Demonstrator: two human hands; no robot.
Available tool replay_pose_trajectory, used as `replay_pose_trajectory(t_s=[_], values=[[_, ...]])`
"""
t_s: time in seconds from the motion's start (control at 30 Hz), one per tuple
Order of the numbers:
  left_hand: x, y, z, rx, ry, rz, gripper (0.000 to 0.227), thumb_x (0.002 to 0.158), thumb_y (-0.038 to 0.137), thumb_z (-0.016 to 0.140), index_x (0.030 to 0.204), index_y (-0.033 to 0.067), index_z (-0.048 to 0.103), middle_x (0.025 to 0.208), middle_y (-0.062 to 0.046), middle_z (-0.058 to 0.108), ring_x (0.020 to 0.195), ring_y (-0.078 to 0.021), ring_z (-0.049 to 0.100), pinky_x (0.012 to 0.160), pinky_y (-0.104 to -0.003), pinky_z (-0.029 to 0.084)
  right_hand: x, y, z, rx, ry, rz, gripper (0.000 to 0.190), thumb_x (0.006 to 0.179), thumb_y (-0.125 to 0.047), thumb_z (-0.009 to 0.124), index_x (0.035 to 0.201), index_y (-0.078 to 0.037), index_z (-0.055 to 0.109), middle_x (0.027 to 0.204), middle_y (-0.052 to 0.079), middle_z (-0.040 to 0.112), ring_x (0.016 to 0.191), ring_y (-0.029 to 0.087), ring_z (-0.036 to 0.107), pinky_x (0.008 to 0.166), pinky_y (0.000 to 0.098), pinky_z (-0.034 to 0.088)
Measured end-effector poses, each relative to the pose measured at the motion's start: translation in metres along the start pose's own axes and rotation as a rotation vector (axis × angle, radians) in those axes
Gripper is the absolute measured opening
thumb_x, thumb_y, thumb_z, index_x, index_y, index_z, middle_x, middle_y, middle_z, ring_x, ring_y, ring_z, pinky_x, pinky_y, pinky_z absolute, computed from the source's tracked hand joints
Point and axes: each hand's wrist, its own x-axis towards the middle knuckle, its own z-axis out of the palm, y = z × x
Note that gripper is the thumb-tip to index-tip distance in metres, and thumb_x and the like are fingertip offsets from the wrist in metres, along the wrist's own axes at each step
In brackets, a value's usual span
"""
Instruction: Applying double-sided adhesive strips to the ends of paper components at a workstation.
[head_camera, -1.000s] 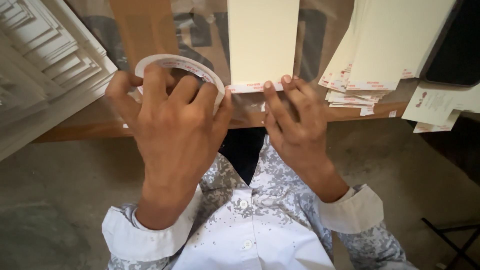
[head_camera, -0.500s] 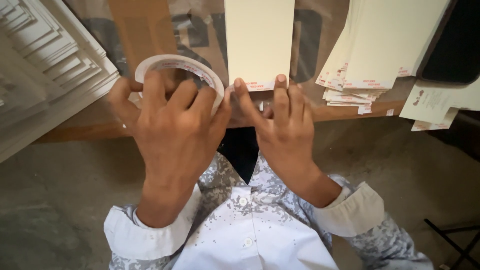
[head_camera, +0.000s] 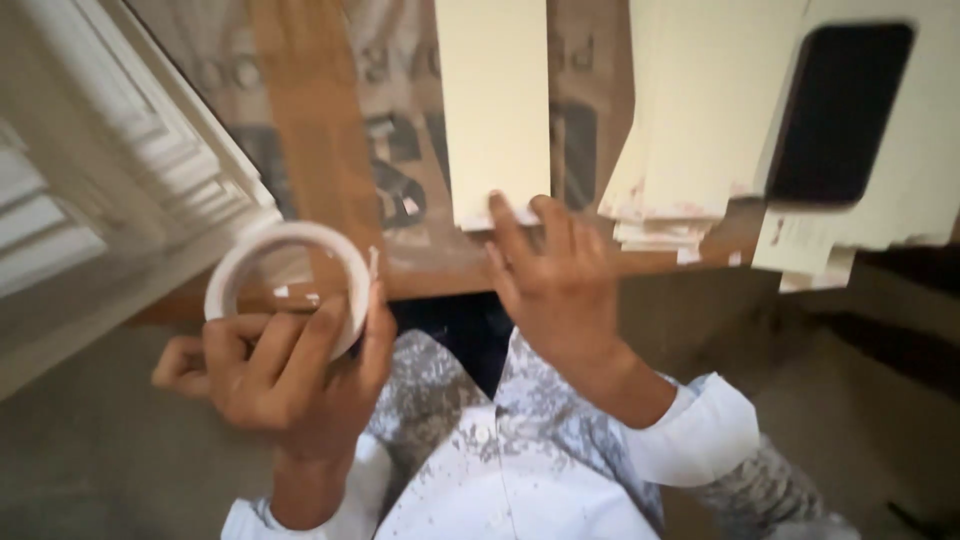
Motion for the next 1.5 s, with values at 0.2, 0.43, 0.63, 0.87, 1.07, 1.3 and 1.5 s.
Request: replay_pose_trajectory(t_s=[0.2,0.43,0.63,0.87,1.07,1.3,1.5], values=[[-0.018,-0.004,0.008,0.001,-0.001,-0.054,0.021,0.083,0.029,0.094,0.086,0.0146,0.078,0.078,0.002,0.065,0.084,-0.0233,0.056,0.093,-0.046,0.028,0.022,0.021,-0.017,0.087,0.115,-0.203,0.062,0.088,-0.018,0.073,0.145,-0.003,0.055,0.14,0.018,0.062,0.127,0.036,0.062,0.104,0.0462,0.052],[-0.004,0.005,0.016,-0.083,0.011,-0.099,0.023,0.075,0.029,0.09,0.074,0.0124,0.074,0.065,0.002,0.059,0.076,-0.0212,0.056,0.088,-0.046,0.028,0.03,0.054,-0.044,0.209,-0.017,-0.292,0.047,0.089,-0.002,0.066,0.136,-0.009,0.067,0.12,0.011,0.074,0.117,0.027,0.071,0.093,0.0378,0.058],[0.005,-0.004,0.019,-0.131,0.014,-0.078,0.023,0.07,0.025,0.089,0.072,0.0094,0.073,0.067,-0.002,0.065,0.072,-0.0232,0.06,0.082,-0.044,0.036,0.022,0.111,-0.078,-0.093,0.287,-0.268,0.038,0.087,-0.003,0.068,0.125,-0.007,0.072,0.123,0.012,0.073,0.118,0.029,0.069,0.103,0.0418,0.056],[0.008,0.007,0.041,-0.304,0.079,-0.073,0.023,0.076,0.02,0.082,0.091,0.0067,0.073,0.088,-0.01,0.073,0.083,-0.0289,0.071,0.078,-0.038,0.053,-0.04,0.144,-0.035,-0.136,0.23,-0.036,0.047,0.08,-0.001,0.065,0.126,-0.007,0.07,0.126,0.012,0.071,0.121,0.031,0.067,0.104,0.0429,0.055],[0.023,0.027,0.029,-0.6,-0.265,-0.343,0.028,0.093,0.025,0.068,0.112,0.005,0.071,0.094,-0.012,0.074,0.081,-0.0252,0.073,0.069,-0.035,0.053,-0.031,0.119,-0.021,-0.184,0.173,0.122,0.051,0.083,-0.001,0.065,0.134,-0.007,0.066,0.135,0.016,0.068,0.129,0.033,0.063,0.112,0.0505,0.049],[0.027,0.048,0.012,-0.95,-0.407,-0.452,0.038,0.108,0.022,0.042,0.131,-0.0008,0.061,0.111,-0.019,0.067,0.1,-0.032,0.065,0.089,-0.04,0.049,-0.016,0.043,-0.054,0.546,0.145,0.359,0.037,0.091,-0.009,0.072,0.128,-0.008,0.069,0.122,0.011,0.072,0.113,0.025,0.07,0.099,0.0372,0.057],[0.03,0.055,0.009,-0.747,-0.396,-0.133,0.034,0.105,0.014,0.049,0.132,-0.0021,0.061,0.099,-0.016,0.06,0.093,-0.0338,0.057,0.088,-0.045,0.042,0.024,0.012,-0.076,0.894,-0.028,0.394,0.04,0.083,-0.012,0.08,0.122,-0.007,0.073,0.11,0.006,0.074,0.09,0.014,0.067,0.077,0.0261,0.053]])
